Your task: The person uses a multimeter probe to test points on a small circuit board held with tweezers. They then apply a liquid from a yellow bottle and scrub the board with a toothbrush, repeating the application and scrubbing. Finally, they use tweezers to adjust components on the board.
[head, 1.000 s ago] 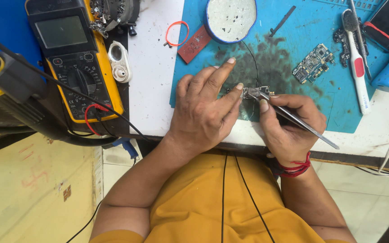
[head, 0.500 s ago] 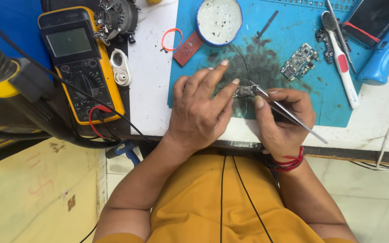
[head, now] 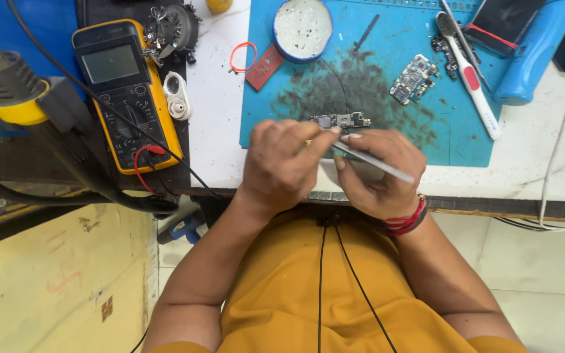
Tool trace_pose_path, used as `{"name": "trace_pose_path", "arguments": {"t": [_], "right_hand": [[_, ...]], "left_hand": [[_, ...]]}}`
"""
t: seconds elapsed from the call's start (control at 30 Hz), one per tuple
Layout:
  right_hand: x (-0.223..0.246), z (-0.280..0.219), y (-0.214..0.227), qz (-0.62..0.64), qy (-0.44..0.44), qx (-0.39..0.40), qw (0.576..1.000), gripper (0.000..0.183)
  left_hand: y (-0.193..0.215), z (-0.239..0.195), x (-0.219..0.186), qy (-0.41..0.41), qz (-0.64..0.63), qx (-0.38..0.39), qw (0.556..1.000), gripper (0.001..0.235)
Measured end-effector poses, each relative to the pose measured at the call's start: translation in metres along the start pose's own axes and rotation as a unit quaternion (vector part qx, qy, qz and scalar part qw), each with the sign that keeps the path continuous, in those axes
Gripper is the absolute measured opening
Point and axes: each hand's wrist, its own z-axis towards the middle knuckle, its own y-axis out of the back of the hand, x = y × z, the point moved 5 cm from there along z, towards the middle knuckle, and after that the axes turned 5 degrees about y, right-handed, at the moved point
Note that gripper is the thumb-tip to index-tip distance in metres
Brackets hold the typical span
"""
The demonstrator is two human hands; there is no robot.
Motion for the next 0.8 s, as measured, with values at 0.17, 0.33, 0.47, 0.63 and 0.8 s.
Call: {"name": "trace_pose_path", "arguments": {"t": [0.17, 0.33, 0.47, 0.63, 0.8], "right_hand": [[-0.006, -0.013, 0.006, 0.035, -0.048, -0.053, 0.997, 0.032], [-0.009, -0.018, 0.008, 0.053, -0.04, -0.054, 0.996, 0.029], [-0.007, -0.018, 0.008, 0.048, -0.046, -0.028, 0.997, 0.033], [-0.017, -0.01, -0.001, 0.168, -0.102, -0.006, 0.98, 0.056], [-0.024, -0.009, 0.006, 0.17, -0.115, -0.014, 0.979, 0.012]], "left_hand": [[0.007, 0.001, 0.013, 0.12, -0.128, -0.073, 0.982, 0.022], [0.007, -0.002, 0.021, 0.196, -0.227, -0.084, 0.95, 0.018], [0.008, 0.002, 0.015, 0.145, -0.18, -0.066, 0.971, 0.023], [0.002, 0.006, -0.002, -0.015, -0.104, 0.032, 0.994, 0.034], [0.001, 0.006, 0.0, 0.011, -0.098, 0.026, 0.995, 0.033]]}}
